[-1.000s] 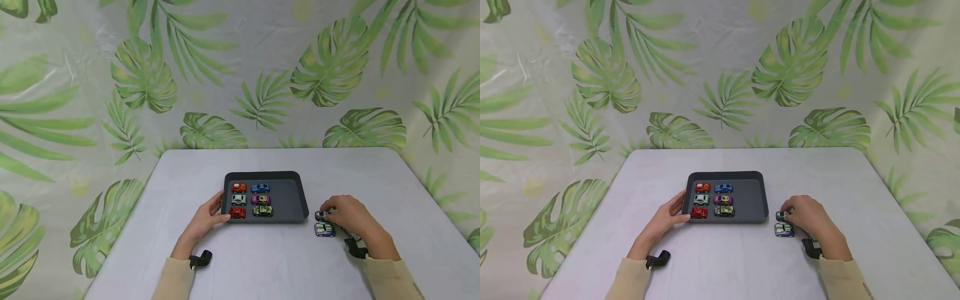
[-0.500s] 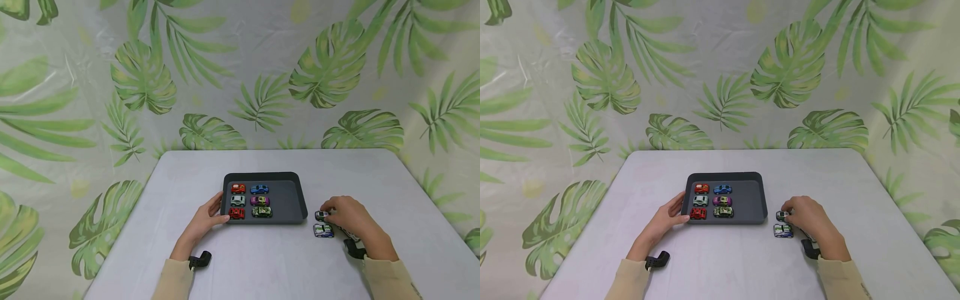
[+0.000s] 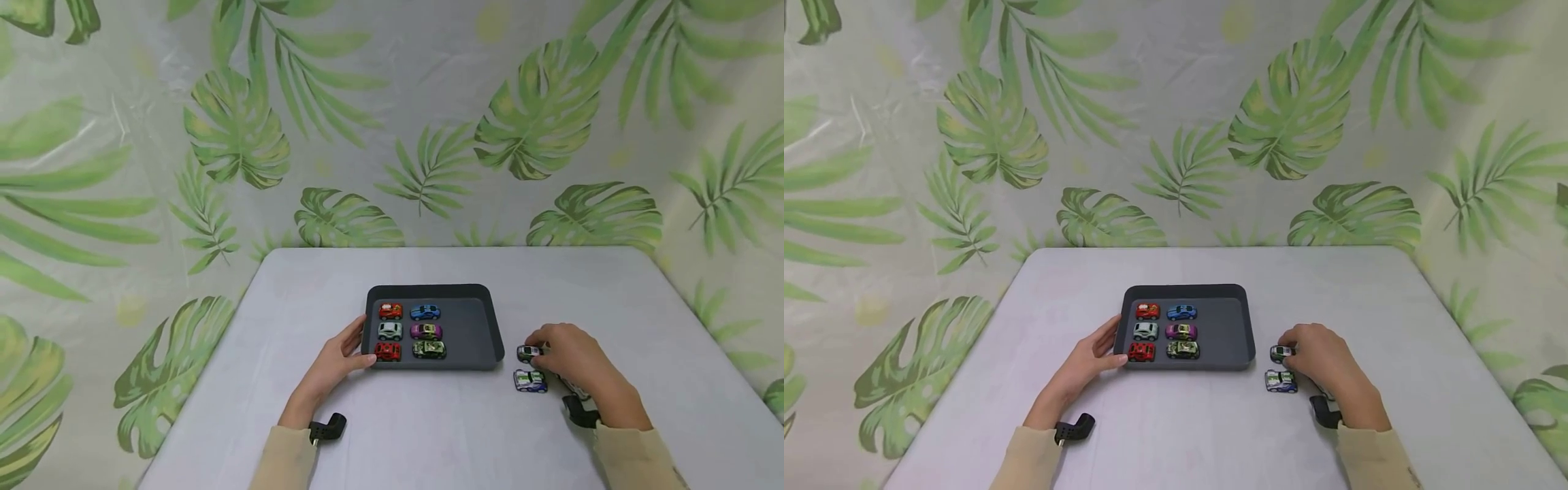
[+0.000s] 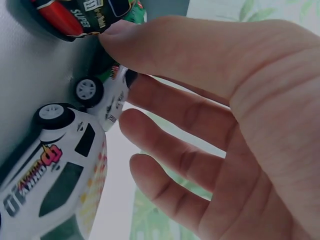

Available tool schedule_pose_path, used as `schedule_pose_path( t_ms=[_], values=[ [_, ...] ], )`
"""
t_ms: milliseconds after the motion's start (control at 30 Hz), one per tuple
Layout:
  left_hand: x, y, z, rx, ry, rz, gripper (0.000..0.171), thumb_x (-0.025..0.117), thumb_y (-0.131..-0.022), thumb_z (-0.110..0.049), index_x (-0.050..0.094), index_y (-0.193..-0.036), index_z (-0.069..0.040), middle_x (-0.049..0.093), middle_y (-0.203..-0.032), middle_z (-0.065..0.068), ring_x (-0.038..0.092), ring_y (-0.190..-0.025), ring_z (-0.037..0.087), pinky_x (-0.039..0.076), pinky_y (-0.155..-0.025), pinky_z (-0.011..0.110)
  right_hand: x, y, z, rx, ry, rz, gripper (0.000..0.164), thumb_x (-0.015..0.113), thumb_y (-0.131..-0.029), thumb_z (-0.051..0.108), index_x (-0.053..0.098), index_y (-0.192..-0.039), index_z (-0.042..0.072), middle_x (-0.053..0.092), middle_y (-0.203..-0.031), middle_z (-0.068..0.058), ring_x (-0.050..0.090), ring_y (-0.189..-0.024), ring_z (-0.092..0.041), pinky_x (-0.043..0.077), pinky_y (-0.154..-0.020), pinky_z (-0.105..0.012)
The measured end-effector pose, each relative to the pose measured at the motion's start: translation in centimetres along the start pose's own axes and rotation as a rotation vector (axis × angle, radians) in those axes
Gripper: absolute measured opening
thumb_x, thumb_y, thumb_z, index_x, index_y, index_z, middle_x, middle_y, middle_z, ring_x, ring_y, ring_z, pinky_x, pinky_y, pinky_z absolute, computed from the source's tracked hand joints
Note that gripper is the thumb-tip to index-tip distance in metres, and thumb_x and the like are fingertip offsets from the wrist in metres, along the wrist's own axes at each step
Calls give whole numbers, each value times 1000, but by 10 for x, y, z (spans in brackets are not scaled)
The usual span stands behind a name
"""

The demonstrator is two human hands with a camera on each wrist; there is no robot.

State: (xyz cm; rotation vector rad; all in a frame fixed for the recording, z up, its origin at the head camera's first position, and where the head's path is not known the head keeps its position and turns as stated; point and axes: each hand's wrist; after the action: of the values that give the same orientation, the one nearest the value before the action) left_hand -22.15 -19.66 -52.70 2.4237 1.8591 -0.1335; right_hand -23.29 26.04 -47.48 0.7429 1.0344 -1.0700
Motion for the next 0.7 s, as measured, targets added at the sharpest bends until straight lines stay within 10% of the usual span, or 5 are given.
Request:
schedule_pose_path(
  t_ms=[700],
  values=[
    [0,-2,0,-10,23,-4,91,84,-84,-13,32,-159,-24,30,-162,2,28,-148,22,29,-118,39,-26,-11,12,-67,61,-153,31,83,-81,14,78,-111,8,72,-106,-11,67,-92,-35,56,-68,-52]
  ],
)
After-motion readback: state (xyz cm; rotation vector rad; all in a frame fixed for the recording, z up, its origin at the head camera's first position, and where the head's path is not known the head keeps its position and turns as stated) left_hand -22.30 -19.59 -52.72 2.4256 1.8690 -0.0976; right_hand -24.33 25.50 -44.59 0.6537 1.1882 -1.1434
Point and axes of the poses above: each hand's wrist, its own y-axis away from the middle knuckle, its own x-axis out of the palm, z = x × y
